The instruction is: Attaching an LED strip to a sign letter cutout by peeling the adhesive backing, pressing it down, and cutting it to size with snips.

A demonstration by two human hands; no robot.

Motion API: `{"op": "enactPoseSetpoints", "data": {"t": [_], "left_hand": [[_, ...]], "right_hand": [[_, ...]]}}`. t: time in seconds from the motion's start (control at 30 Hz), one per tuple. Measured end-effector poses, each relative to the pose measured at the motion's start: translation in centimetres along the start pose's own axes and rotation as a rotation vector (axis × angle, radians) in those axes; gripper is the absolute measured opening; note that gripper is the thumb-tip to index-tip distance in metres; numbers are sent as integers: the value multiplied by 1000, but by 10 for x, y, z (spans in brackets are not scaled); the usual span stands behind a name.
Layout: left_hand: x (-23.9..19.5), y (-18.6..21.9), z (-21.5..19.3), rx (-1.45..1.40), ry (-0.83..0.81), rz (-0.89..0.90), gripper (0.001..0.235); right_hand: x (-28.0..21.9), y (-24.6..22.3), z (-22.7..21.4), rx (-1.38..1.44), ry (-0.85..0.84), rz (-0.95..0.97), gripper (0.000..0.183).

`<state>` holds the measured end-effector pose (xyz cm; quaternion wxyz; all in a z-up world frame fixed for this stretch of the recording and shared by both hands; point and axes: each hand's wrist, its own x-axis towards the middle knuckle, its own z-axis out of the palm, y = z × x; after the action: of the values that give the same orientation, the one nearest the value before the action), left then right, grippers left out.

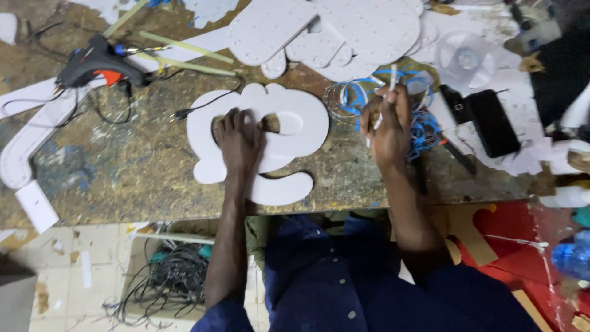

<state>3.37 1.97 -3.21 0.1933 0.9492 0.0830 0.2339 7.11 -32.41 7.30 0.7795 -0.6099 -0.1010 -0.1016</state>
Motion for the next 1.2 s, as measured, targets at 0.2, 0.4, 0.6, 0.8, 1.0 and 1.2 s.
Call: {"op": "enactPoseSetpoints", "data": {"t": [0.2, 0.4, 0.6, 0.8, 1.0, 1.2], "left_hand": [[-1, 5, -9, -31, 3, 134, 54], [-5, 0, -7, -176, 52, 133, 39], [7, -2, -14, -151, 137, 225, 32], [-9, 20, -54, -546, 329, -3, 45], [-14, 15, -55, -705, -6, -34, 19], [-11, 15, -85, -1144, -459, -73, 29]], "right_hand": [[9, -80, 7, -253, -401, -238, 18], [9, -62, -43, 607, 18, -111, 39], [16, -13, 41, -478, -208, -344, 10], [-13, 10, 87, -623, -501, -486, 12], [-26, 71, 91, -737, -616, 32, 31], [-23, 88, 113, -484, -772, 124, 28]]}}
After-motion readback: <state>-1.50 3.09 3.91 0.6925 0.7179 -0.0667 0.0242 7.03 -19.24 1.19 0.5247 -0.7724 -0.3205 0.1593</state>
